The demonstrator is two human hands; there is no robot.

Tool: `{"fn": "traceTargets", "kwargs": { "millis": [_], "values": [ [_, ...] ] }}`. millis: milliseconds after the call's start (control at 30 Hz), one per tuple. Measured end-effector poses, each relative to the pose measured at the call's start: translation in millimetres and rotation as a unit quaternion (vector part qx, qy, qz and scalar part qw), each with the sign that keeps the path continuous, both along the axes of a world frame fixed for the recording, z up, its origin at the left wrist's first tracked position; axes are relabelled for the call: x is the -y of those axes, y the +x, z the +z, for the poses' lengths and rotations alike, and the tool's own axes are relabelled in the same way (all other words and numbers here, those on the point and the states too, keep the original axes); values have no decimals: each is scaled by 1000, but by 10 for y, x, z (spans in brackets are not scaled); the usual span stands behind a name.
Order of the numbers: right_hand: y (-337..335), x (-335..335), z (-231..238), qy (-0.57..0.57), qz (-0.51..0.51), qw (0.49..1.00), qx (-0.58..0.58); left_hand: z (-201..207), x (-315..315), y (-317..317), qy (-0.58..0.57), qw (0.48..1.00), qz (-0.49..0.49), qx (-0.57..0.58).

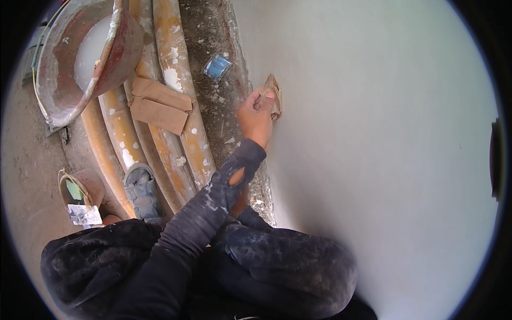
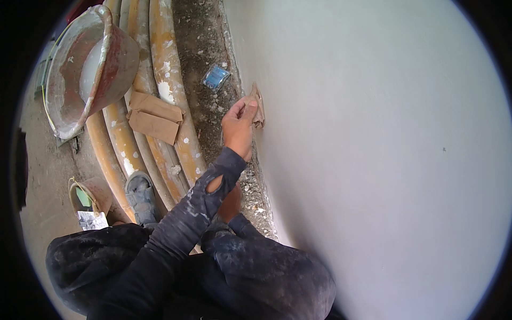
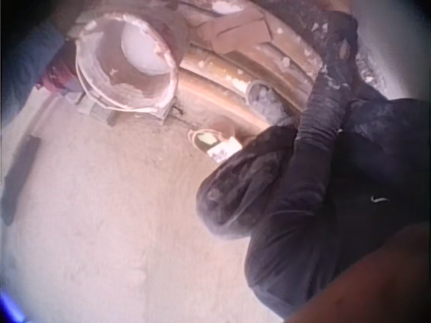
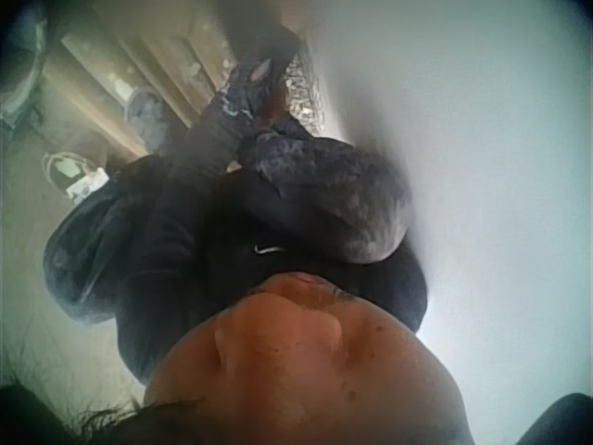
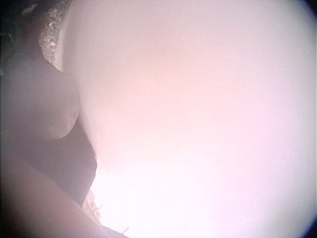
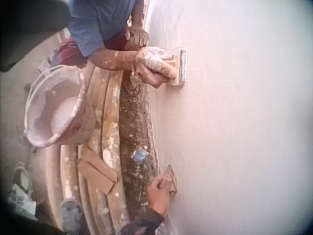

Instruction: The person smooths a freshly plastered wall using a sanding block. They work on the lower section of the wall, moving the block in circular and linear motions to even out the surface.

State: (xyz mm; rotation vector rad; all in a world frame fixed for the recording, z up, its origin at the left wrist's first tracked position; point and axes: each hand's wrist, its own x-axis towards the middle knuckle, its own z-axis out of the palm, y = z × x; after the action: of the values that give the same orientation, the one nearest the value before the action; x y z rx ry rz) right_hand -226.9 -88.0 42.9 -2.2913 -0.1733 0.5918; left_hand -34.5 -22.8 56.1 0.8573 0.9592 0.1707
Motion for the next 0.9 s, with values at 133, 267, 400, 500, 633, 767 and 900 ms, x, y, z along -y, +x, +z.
{"fn": "traceTargets", "kwargs": {
  "millis": [133,267,400,500,633,767,900],
  "values": [
    [47,-31,15,9,4,1000,-3,176,11,-22,42,999,11,10],
    [7,-49,21,12,19,1000,-14,-60,-399,170,-63,995,-40,-72],
    [72,-18,-49,16,7,1000,-15,658,-108,223,89,993,27,67],
    [94,-36,-49,18,7,1000,-17,653,-128,274,111,991,32,70],
    [75,-80,-35,19,29,999,-21,-10,-437,350,26,999,-15,-38],
    [117,-16,-109,19,9,1000,-21,893,-207,334,154,985,-13,77],
    [147,-66,-78,22,20,999,-21,589,-319,344,124,991,-4,57]
  ]
}}
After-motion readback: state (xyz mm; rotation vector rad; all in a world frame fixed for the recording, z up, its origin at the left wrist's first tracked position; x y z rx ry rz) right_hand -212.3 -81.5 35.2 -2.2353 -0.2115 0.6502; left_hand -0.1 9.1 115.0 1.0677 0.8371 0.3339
